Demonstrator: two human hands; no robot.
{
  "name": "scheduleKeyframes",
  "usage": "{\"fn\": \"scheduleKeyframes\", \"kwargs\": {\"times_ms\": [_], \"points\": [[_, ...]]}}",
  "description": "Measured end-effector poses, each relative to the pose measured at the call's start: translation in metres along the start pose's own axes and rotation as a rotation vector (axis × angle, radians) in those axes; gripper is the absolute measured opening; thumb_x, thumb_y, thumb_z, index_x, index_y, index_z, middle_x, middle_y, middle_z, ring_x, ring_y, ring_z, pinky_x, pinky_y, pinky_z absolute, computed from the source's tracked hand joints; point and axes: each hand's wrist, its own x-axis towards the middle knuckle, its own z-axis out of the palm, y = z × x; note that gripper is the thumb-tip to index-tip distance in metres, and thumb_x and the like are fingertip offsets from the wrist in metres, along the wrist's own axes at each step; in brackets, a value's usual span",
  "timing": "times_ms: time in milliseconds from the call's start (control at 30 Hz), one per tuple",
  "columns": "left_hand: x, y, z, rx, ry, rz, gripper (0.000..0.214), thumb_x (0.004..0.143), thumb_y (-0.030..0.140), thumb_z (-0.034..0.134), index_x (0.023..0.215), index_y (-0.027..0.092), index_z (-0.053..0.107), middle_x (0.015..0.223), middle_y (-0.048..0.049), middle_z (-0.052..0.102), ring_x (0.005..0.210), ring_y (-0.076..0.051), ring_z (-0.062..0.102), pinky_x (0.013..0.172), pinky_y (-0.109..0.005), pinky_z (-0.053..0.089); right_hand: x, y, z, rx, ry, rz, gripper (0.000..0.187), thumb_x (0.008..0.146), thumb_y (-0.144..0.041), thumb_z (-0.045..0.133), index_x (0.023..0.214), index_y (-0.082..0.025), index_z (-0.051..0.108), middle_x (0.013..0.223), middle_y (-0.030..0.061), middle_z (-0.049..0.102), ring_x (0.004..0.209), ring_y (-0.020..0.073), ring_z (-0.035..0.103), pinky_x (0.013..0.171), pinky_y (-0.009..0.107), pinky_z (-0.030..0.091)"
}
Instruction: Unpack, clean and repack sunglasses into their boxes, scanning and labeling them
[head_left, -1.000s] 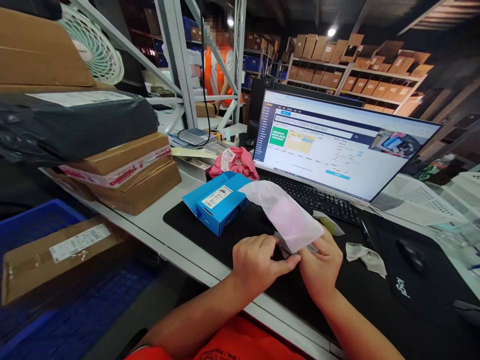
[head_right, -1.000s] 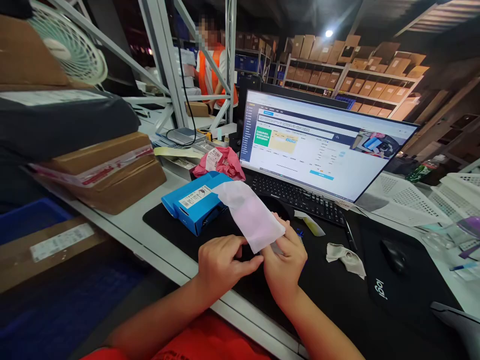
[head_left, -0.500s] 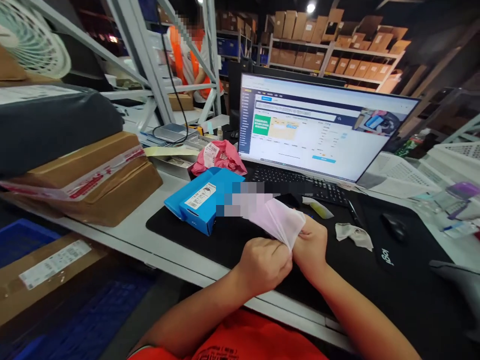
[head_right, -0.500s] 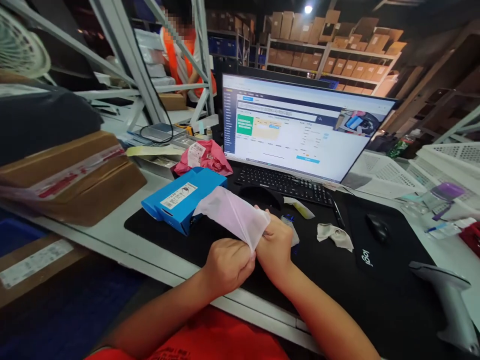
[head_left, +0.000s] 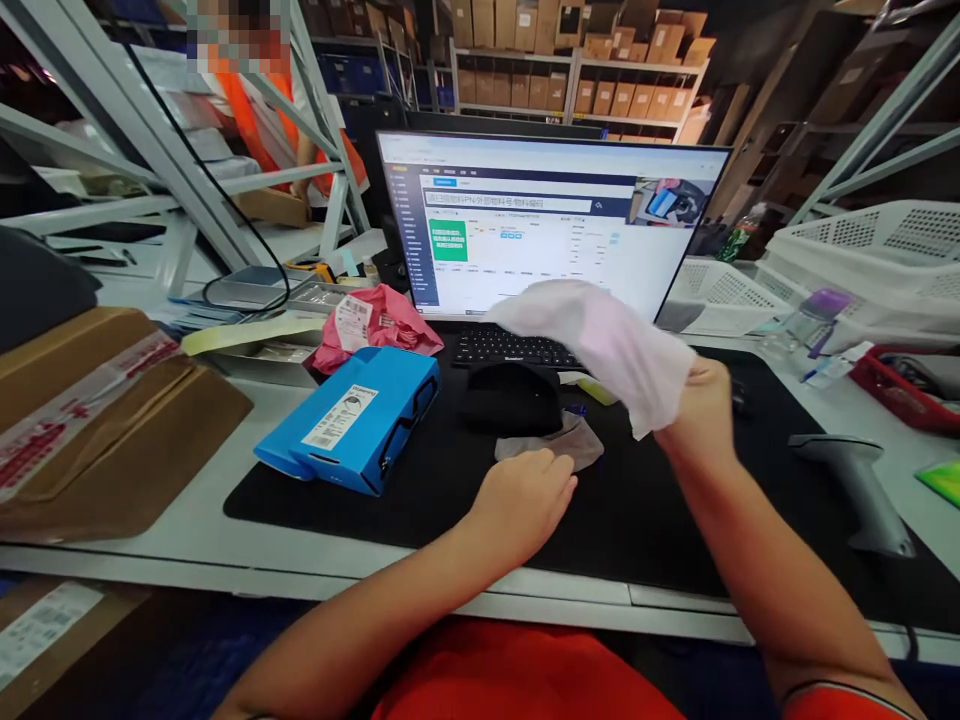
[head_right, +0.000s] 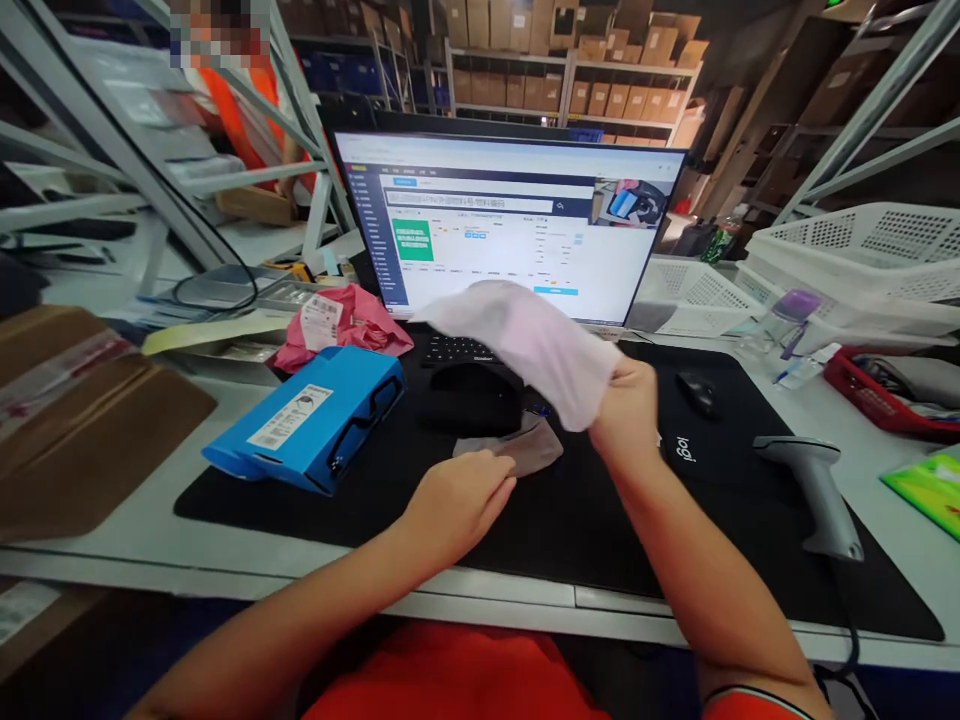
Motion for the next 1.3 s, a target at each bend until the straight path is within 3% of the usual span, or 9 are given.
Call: {"fn": "scheduleKeyframes", "kwargs": {"times_ms": [133, 233, 433, 567, 700, 900, 1067, 1167, 1300], "points": [[0.049, 0.013, 0.028, 0.120, -0.290, 0.081, 0.015, 0.094, 0.010, 0.053, 0.101, 0.019, 0.063, 0.099, -0.0074, 0.064, 0.088, -0.021, 0.063, 0.059, -0.030, 0.043, 0.004, 0.024, -0.051, 0.121, 0.212, 0.049, 0.026, 0.059, -0.024, 0.087, 0.082, -0.017, 0.077, 0.087, 0.0059, 0.078, 0.088, 0.0212, 0.074, 0.076, 0.028, 0.060], [0.096, 0.008, 0.045, 0.185, -0.350, 0.162, 0.018, 0.095, 0.013, 0.052, 0.106, 0.014, 0.066, 0.115, -0.0143, 0.064, 0.105, -0.027, 0.060, 0.075, -0.036, 0.047, -0.006, 0.049, -0.075, 0.100, 0.309, 0.085, 0.033, 0.054, -0.022, 0.088, 0.085, -0.014, 0.077, 0.089, 0.0080, 0.078, 0.081, 0.0207, 0.074, 0.072, 0.027, 0.061], [0.141, -0.016, 0.065, 0.220, -0.448, 0.118, 0.018, 0.065, 0.013, 0.085, 0.074, 0.013, 0.069, 0.083, -0.0120, 0.071, 0.081, -0.027, 0.066, 0.070, -0.033, 0.045, -0.023, 0.080, -0.106, 0.078, 0.471, 0.134, 0.032, 0.052, -0.023, 0.084, 0.081, -0.012, 0.076, 0.081, 0.0097, 0.078, 0.076, 0.0239, 0.073, 0.062, 0.030, 0.061], [0.130, -0.027, 0.048, 0.220, -0.367, 0.146, 0.009, 0.077, 0.016, 0.075, 0.073, 0.016, 0.066, 0.079, -0.0077, 0.069, 0.072, -0.022, 0.064, 0.063, -0.030, 0.044, -0.024, 0.080, -0.117, 0.105, 0.481, 0.138, 0.031, 0.053, -0.023, 0.084, 0.082, -0.013, 0.077, 0.083, 0.0099, 0.078, 0.077, 0.0231, 0.073, 0.064, 0.029, 0.061], [0.110, -0.050, 0.005, 0.267, -0.184, 0.167, 0.015, 0.094, 0.017, 0.052, 0.088, 0.018, 0.065, 0.091, -0.0092, 0.069, 0.085, -0.022, 0.065, 0.073, -0.032, 0.048, -0.026, 0.078, -0.117, 0.158, 0.449, 0.169, 0.028, 0.053, -0.020, 0.085, 0.080, -0.013, 0.077, 0.084, 0.0100, 0.078, 0.082, 0.0235, 0.072, 0.070, 0.030, 0.061], [0.075, -0.083, -0.050, 0.482, 0.634, 0.889, 0.019, 0.089, 0.013, 0.064, 0.099, 0.030, 0.063, 0.081, 0.0047, 0.068, 0.072, -0.012, 0.060, 0.068, -0.024, 0.048, -0.034, 0.082, -0.114, 0.166, 0.460, 0.235, 0.030, 0.053, -0.019, 0.086, 0.081, -0.013, 0.078, 0.085, 0.0097, 0.078, 0.085, 0.0268, 0.072, 0.070, 0.032, 0.060], [0.038, -0.088, -0.027, 0.524, 0.326, 0.917, 0.021, 0.091, 0.014, 0.067, 0.110, 0.020, 0.066, 0.093, -0.0006, 0.071, 0.087, -0.013, 0.062, 0.084, -0.025, 0.051, -0.042, 0.082, -0.106, 0.133, 0.403, 0.289, 0.031, 0.053, -0.017, 0.085, 0.083, -0.013, 0.078, 0.083, 0.0071, 0.078, 0.078, 0.0236, 0.071, 0.063, 0.029, 0.058], [0.006, -0.085, -0.002, 0.389, 0.203, 0.704, 0.026, 0.092, 0.009, 0.061, 0.115, 0.019, 0.064, 0.099, -0.0022, 0.070, 0.096, -0.015, 0.062, 0.093, -0.029, 0.049, -0.043, 0.079, -0.101, 0.150, 0.409, 0.302, 0.032, 0.052, -0.016, 0.085, 0.083, -0.014, 0.078, 0.082, 0.0060, 0.078, 0.074, 0.0215, 0.071, 0.062, 0.027, 0.058], [-0.032, -0.070, 0.015, 0.238, 0.265, 0.295, 0.024, 0.089, 0.006, 0.055, 0.105, 0.018, 0.068, 0.110, -0.0079, 0.066, 0.103, -0.022, 0.058, 0.095, -0.037, 0.049, -0.043, 0.078, -0.098, 0.180, 0.435, 0.331, 0.033, 0.049, -0.015, 0.086, 0.082, -0.014, 0.078, 0.083, 0.0055, 0.078, 0.077, 0.0212, 0.072, 0.067, 0.028, 0.060]]}}
